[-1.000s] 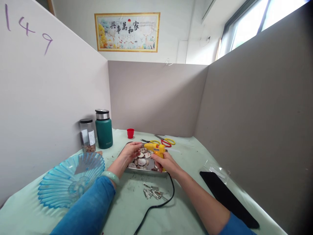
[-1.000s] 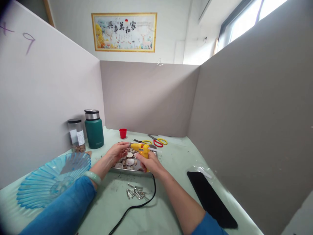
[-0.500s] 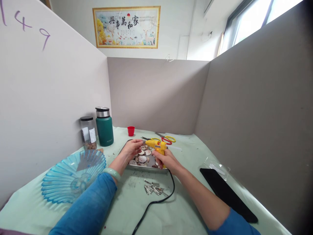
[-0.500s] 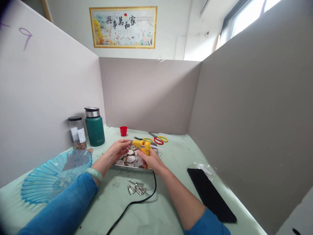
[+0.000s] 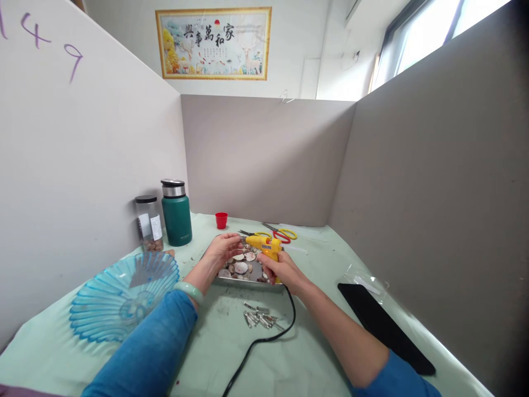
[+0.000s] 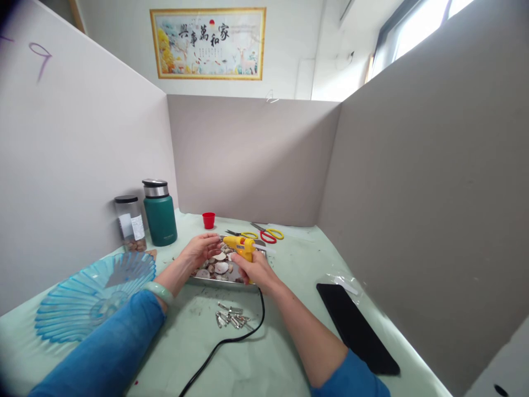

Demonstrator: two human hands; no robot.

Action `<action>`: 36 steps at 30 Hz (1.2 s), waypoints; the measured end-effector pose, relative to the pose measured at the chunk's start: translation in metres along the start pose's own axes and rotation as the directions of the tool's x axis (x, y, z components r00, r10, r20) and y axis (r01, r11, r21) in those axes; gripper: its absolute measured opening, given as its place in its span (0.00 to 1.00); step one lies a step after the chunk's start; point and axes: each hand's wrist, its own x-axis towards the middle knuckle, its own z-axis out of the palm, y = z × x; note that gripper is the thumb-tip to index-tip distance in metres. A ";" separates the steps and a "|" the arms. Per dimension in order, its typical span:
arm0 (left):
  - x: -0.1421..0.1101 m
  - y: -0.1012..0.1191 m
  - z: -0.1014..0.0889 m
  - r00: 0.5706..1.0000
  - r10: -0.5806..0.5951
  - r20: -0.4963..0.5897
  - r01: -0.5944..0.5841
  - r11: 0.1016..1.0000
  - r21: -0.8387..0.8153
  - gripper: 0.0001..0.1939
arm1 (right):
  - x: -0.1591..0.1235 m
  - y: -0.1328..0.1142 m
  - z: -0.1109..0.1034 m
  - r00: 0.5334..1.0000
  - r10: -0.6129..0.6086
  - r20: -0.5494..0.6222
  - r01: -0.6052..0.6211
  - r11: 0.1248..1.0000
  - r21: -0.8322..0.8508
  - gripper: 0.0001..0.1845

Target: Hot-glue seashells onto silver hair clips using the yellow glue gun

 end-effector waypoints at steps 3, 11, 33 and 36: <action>-0.002 0.001 0.001 1.000 0.001 -0.014 -0.001 1.000 -0.003 0.10 | 0.000 0.000 0.000 1.000 -0.007 0.010 0.007 1.000 -0.011 0.22; -0.005 0.003 0.004 1.000 0.015 -0.009 -0.015 1.000 0.010 0.10 | -0.003 -0.005 0.002 1.000 0.008 -0.016 -0.009 1.000 -0.015 0.22; -0.005 0.000 0.002 0.998 0.066 0.021 -0.068 0.994 0.082 0.10 | 0.000 0.000 0.000 1.000 -0.013 -0.024 0.013 1.000 -0.017 0.24; -0.004 0.001 0.002 0.998 0.059 -0.002 -0.058 0.995 0.078 0.10 | 0.000 0.001 0.000 1.000 -0.027 -0.005 0.027 0.999 -0.018 0.25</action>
